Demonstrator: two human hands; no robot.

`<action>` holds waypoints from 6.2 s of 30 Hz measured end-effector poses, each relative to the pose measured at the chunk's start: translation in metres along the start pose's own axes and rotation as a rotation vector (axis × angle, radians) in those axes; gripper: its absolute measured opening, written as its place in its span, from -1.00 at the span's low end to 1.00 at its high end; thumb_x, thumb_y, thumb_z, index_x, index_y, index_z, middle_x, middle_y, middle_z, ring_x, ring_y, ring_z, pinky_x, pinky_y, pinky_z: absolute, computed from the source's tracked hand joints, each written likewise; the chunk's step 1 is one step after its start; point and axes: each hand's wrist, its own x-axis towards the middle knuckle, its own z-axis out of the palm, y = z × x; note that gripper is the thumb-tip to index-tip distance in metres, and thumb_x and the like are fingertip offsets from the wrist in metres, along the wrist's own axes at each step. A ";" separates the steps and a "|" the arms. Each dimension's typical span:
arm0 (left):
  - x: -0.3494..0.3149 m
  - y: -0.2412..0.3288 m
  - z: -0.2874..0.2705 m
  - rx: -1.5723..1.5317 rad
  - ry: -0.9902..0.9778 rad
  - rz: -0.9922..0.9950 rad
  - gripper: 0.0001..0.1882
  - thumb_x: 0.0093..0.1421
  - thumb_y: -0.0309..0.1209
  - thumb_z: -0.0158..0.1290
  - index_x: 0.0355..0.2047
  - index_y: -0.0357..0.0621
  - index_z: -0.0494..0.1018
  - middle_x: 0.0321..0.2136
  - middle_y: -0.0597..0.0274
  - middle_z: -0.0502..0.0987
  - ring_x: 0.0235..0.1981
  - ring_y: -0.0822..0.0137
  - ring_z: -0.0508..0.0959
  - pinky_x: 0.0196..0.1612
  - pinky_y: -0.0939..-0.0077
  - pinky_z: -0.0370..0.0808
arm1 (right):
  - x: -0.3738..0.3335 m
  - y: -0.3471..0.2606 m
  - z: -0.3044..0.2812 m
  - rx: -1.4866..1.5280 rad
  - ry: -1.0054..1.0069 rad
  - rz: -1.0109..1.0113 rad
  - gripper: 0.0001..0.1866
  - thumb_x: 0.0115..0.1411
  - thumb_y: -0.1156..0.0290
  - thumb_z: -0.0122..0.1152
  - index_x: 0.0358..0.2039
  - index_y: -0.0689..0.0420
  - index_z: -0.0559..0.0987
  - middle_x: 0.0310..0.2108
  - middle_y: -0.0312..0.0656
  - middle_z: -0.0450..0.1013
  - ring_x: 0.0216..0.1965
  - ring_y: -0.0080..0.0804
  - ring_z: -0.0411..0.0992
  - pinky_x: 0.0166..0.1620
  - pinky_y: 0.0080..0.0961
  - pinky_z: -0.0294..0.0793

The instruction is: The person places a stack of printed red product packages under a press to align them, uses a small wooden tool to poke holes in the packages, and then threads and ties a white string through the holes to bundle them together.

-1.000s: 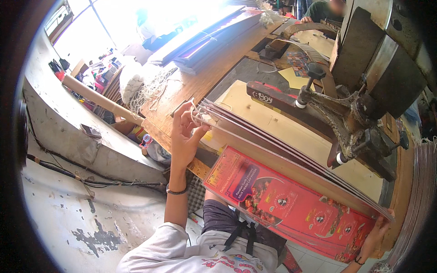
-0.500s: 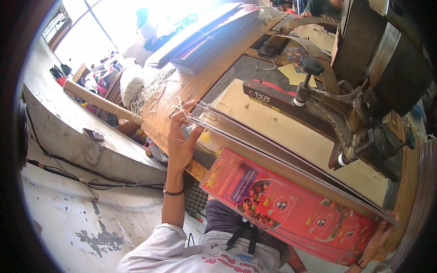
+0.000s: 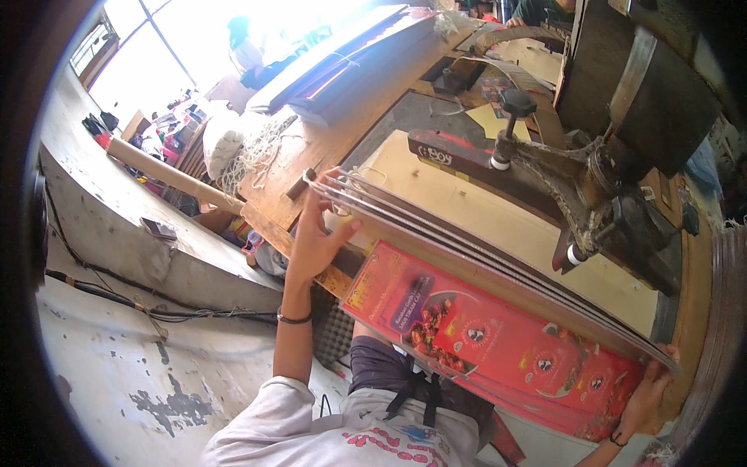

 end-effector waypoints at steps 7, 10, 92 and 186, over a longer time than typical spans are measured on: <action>-0.001 -0.002 0.002 -0.244 -0.026 -0.029 -0.31 0.19 -0.49 0.19 0.24 -0.19 0.08 0.13 0.12 0.38 0.09 0.19 0.41 0.14 0.36 0.33 | 0.002 0.004 -0.006 0.099 -0.123 0.008 -0.46 0.43 0.13 -0.04 0.25 0.23 0.24 0.18 -0.14 0.26 0.26 -0.34 0.15 0.35 -0.40 -0.05; -0.001 -0.009 0.003 -0.085 -0.023 0.077 -0.45 0.24 -0.53 0.12 0.20 -0.24 0.18 -0.05 0.09 0.50 0.01 0.23 0.49 0.09 0.37 0.38 | 0.001 0.007 -0.004 0.117 -0.142 -0.032 -0.46 0.43 0.13 -0.04 0.26 0.23 0.23 0.17 -0.13 0.28 0.25 -0.34 0.17 0.34 -0.40 -0.02; -0.119 0.066 -0.003 0.489 -0.273 0.297 -0.46 0.07 -0.28 0.23 0.08 -0.04 0.41 0.23 0.36 0.38 0.27 0.31 0.33 0.38 0.09 0.07 | -0.058 -0.320 0.272 0.468 -1.030 -0.820 -0.76 0.36 0.35 0.00 -0.05 0.14 0.28 -0.56 -0.13 0.48 -0.47 -0.12 0.54 -0.39 -0.28 0.49; -0.161 0.096 0.025 -0.720 -0.184 -0.637 -0.63 0.40 -0.30 -0.12 -0.49 -0.29 0.40 -0.60 0.44 0.35 -0.56 0.64 0.25 -0.52 0.63 0.19 | -0.083 -0.309 0.229 0.859 -1.170 -0.791 -0.87 0.26 0.44 0.18 -0.30 0.23 0.47 -0.43 -0.17 0.49 -0.53 -0.43 0.47 -0.48 -0.49 0.42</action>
